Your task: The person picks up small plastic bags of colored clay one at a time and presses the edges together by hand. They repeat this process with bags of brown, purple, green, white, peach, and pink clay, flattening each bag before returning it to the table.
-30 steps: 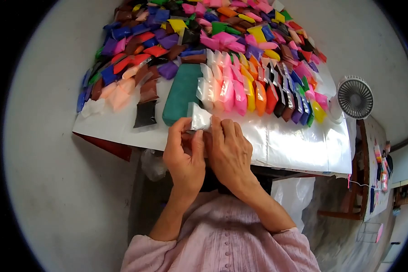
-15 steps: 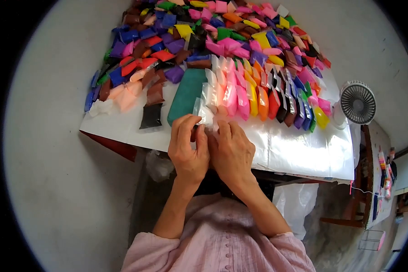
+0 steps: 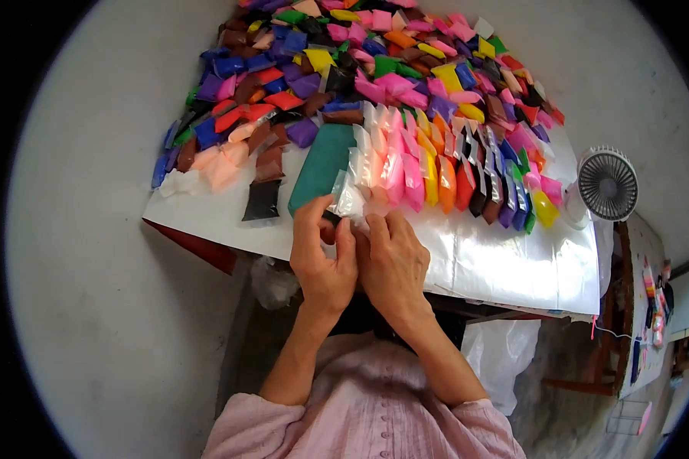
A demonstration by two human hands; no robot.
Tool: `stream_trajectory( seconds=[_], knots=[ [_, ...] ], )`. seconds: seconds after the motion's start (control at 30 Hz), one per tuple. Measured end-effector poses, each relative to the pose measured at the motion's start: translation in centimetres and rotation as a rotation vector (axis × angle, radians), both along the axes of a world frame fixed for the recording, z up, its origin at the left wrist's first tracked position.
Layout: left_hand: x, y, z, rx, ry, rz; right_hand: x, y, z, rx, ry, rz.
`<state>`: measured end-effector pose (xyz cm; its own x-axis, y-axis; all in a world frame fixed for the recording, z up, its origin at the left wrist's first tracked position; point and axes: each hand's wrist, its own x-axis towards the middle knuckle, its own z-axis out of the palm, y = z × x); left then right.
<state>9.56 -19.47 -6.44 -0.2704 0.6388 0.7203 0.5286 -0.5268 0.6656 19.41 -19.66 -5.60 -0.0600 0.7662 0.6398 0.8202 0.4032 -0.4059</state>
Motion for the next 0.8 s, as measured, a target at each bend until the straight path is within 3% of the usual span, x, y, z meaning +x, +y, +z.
stream_trajectory(
  seconds=[0.57,0.67,0.77,0.8],
  knots=[
    [-3.1,-1.2,-0.4,0.031,-0.015,0.080,2.1,-2.4,0.0,-0.074,-0.009,0.030],
    [-5.8,-0.1,0.3,0.111,0.082,0.214,2.7,-2.8,-0.2,-0.052,0.030,0.081],
    [-9.6,1.2,2.0,-0.104,0.015,0.371,2.9,-3.0,-0.3,-0.018,0.032,0.102],
    [-11.2,2.1,2.3,-0.090,0.162,0.474,2.9,-3.0,-0.3,-0.008,0.029,0.104]
  ],
)
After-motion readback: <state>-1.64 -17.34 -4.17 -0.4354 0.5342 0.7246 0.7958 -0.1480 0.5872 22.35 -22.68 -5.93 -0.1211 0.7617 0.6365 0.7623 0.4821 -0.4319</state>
